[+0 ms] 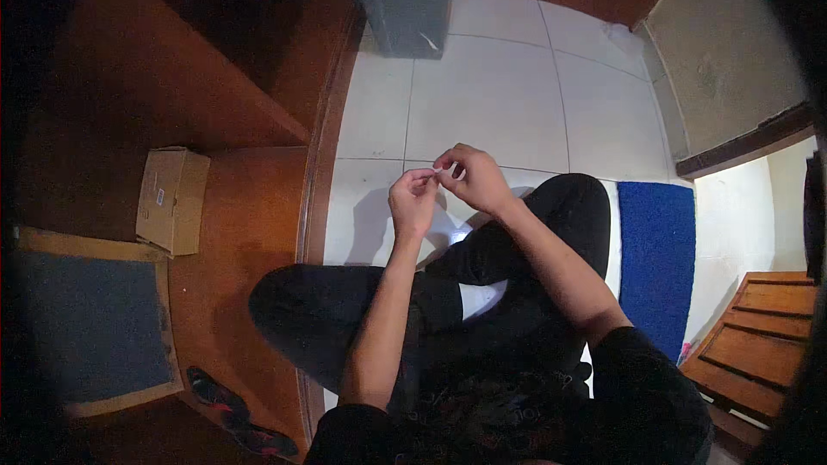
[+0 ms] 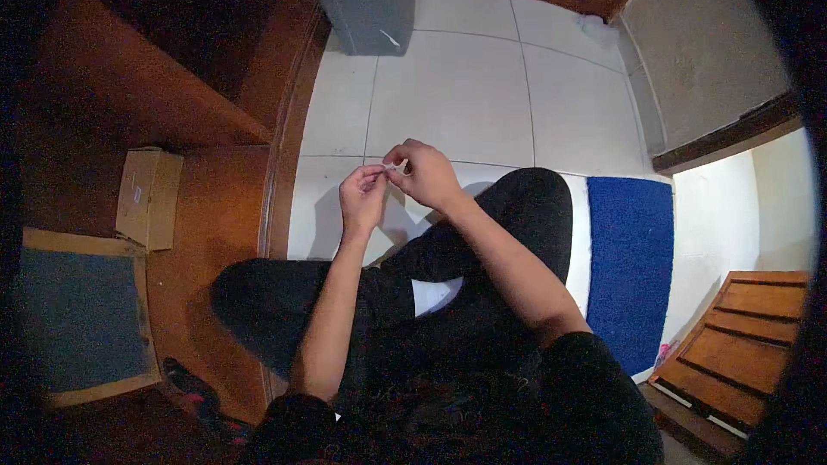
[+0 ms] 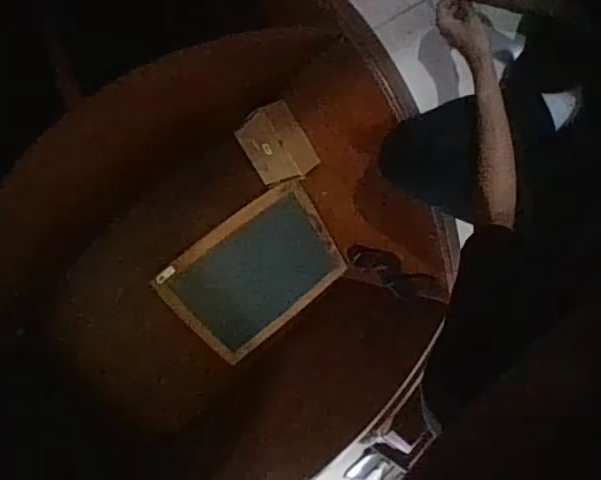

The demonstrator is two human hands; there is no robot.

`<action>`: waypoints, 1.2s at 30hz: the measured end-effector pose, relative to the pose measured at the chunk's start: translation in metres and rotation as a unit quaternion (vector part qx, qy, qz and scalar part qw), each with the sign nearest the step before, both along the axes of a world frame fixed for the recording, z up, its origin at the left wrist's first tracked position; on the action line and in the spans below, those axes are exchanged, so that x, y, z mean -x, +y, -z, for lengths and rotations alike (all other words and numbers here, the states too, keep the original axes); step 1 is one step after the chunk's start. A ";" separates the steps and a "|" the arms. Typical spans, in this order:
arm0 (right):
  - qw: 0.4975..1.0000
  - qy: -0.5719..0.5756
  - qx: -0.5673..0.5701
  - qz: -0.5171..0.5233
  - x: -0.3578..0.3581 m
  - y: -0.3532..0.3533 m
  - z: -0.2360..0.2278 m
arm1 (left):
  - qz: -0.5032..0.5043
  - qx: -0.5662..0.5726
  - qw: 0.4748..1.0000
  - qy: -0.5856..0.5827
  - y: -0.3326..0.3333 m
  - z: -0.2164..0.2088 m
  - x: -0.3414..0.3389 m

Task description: Repairing or assembling a black face mask while sitting on the floor.

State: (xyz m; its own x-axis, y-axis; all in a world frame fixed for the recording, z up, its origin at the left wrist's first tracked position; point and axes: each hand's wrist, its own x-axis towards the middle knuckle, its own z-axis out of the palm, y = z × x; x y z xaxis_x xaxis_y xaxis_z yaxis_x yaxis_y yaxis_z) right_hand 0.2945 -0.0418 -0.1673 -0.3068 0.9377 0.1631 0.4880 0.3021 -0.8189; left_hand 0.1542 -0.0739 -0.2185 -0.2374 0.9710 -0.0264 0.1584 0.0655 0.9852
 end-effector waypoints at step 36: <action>0.990 0.034 0.137 -0.015 -0.008 0.015 0.017 | 0.040 0.002 0.997 0.060 -0.005 -0.024 -0.005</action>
